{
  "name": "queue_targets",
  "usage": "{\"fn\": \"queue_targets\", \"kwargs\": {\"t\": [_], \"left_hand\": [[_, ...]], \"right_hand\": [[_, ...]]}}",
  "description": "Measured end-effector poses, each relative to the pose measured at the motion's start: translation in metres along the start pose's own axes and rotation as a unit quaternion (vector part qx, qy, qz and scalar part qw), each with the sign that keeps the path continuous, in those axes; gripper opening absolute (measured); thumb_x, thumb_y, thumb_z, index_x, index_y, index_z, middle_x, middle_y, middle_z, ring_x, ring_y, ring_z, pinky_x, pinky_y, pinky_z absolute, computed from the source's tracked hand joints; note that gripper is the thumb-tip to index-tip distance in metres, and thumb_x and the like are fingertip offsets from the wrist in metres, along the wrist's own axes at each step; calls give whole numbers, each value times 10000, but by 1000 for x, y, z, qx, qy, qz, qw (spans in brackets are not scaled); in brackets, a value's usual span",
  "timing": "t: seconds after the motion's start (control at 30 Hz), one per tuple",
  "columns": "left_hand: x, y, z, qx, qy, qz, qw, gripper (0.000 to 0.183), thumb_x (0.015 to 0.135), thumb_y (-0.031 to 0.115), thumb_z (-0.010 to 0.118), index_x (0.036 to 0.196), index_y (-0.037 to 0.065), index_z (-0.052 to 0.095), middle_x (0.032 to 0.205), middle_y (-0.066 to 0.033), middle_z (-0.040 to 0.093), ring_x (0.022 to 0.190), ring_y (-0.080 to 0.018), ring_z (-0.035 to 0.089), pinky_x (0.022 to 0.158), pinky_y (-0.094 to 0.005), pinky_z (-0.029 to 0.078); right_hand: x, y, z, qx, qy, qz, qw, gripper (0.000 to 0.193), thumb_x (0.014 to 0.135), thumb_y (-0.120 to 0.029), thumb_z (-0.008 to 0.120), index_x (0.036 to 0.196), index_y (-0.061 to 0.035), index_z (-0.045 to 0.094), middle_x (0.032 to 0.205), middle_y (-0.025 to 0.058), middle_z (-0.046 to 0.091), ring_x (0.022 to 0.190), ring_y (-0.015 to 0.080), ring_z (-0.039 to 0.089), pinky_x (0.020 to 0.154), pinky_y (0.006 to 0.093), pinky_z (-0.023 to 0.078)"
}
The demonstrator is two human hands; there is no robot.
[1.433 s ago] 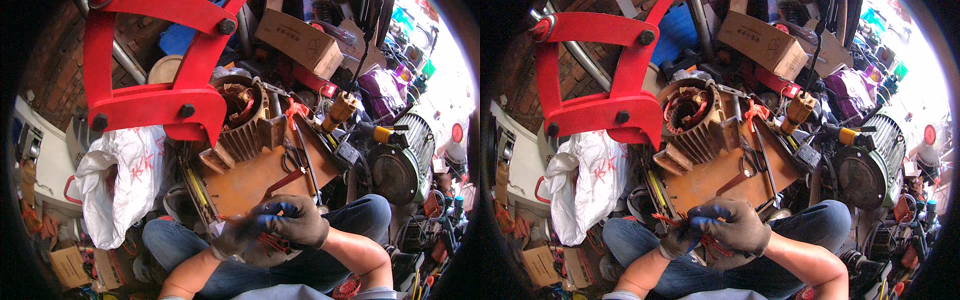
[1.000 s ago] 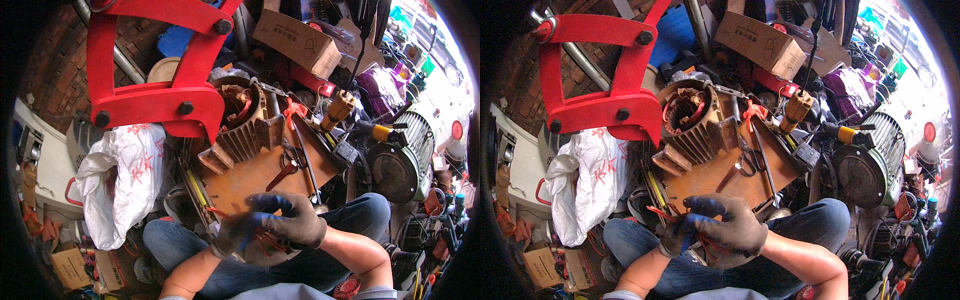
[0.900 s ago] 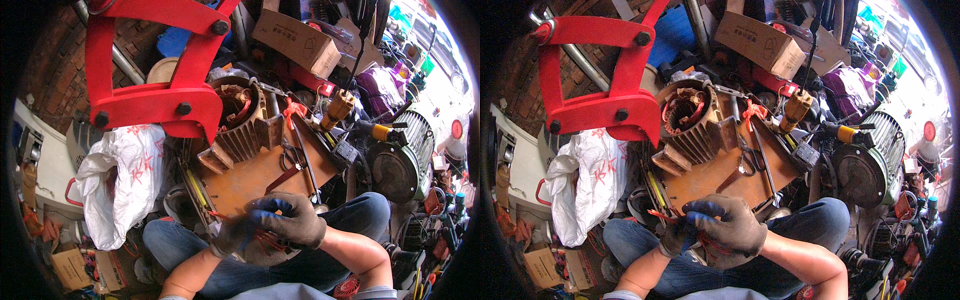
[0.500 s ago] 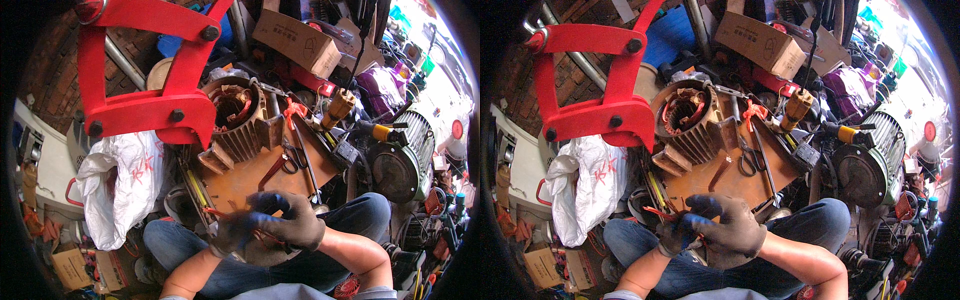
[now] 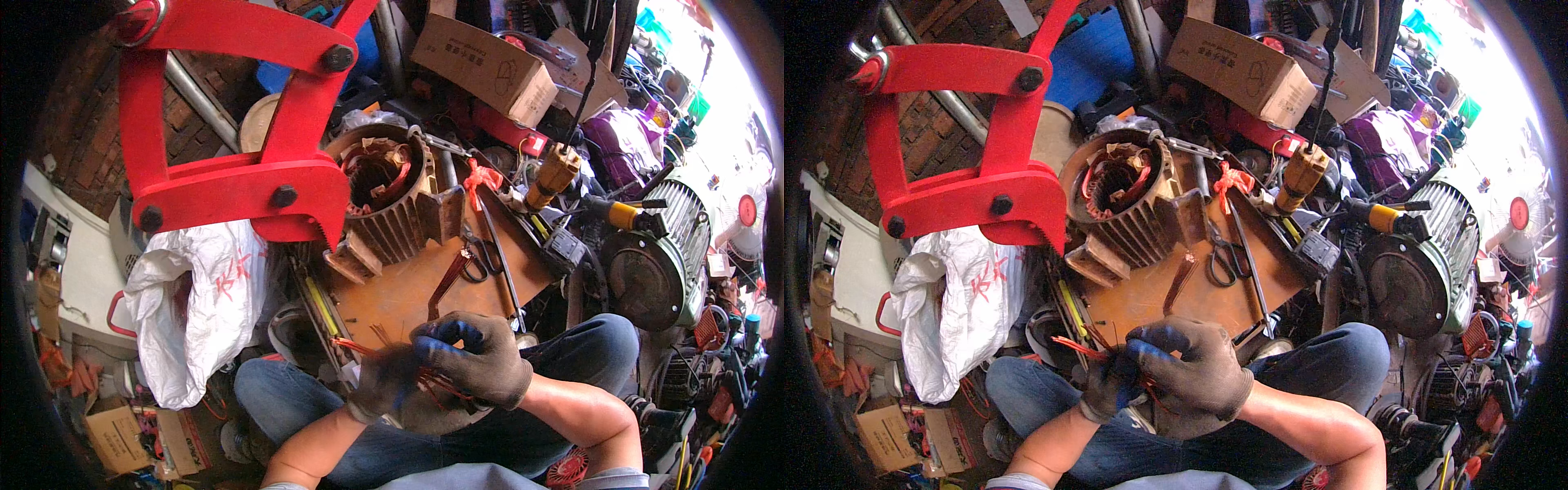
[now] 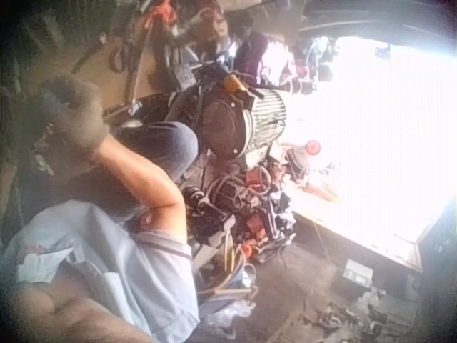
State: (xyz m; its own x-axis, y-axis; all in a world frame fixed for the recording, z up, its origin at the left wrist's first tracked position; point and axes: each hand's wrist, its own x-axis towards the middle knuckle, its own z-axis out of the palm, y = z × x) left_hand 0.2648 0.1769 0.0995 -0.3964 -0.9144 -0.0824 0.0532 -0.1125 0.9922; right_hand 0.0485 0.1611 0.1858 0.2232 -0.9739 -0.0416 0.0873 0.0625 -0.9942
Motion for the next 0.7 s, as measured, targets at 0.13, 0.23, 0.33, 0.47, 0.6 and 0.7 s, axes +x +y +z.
{"fn": "queue_targets", "kwargs": {"t": [0.13,0.23,0.33,0.47,0.6,0.7], "left_hand": [[-1,8,0,241,-4,112,964,210,982,153,599,1144,24,634,1040,-68,679,950,-191,659,817,-318,529],[-3,11,2,229,-4,76,970,209,983,157,596,1139,24,635,1025,-59,677,949,-194,658,824,-321,525],[-1,6,7,4,33,7,999,211,987,179,592,1129,30,637,1001,-57,678,938,-193,660,823,-329,523],[9,-4,1,238,-8,99,966,225,1001,231,579,1104,43,650,985,-63,676,934,-181,660,815,-337,521],[11,-6,4,-150,107,-52,981,270,1019,291,561,1053,48,675,953,-67,685,891,-169,666,769,-319,528],[9,6,8,-25,57,12,998,329,1028,343,549,1020,44,686,927,-63,694,845,-166,672,722,-298,530]], "right_hand": [[0,0,-2,8,-10,22,1000,259,908,-156,744,1095,17,702,963,86,727,863,100,661,796,272,546],[0,-1,-1,21,-11,39,999,256,912,-162,739,1090,18,706,951,86,731,850,100,665,789,269,547],[-1,-1,-1,-24,5,17,1000,246,913,-165,735,1074,18,712,947,89,735,836,108,676,777,268,550],[-3,2,-3,-167,15,-105,980,290,891,-266,735,1039,-17,724,883,156,731,831,198,728,735,334,555],[2,2,-3,-75,6,0,997,307,885,-223,747,1090,1,701,956,138,734,879,173,708,795,319,550],[7,-3,-7,-22,-7,30,999,441,867,-158,772,1237,30,624,1115,128,701,1000,146,665,901,311,534]]}}
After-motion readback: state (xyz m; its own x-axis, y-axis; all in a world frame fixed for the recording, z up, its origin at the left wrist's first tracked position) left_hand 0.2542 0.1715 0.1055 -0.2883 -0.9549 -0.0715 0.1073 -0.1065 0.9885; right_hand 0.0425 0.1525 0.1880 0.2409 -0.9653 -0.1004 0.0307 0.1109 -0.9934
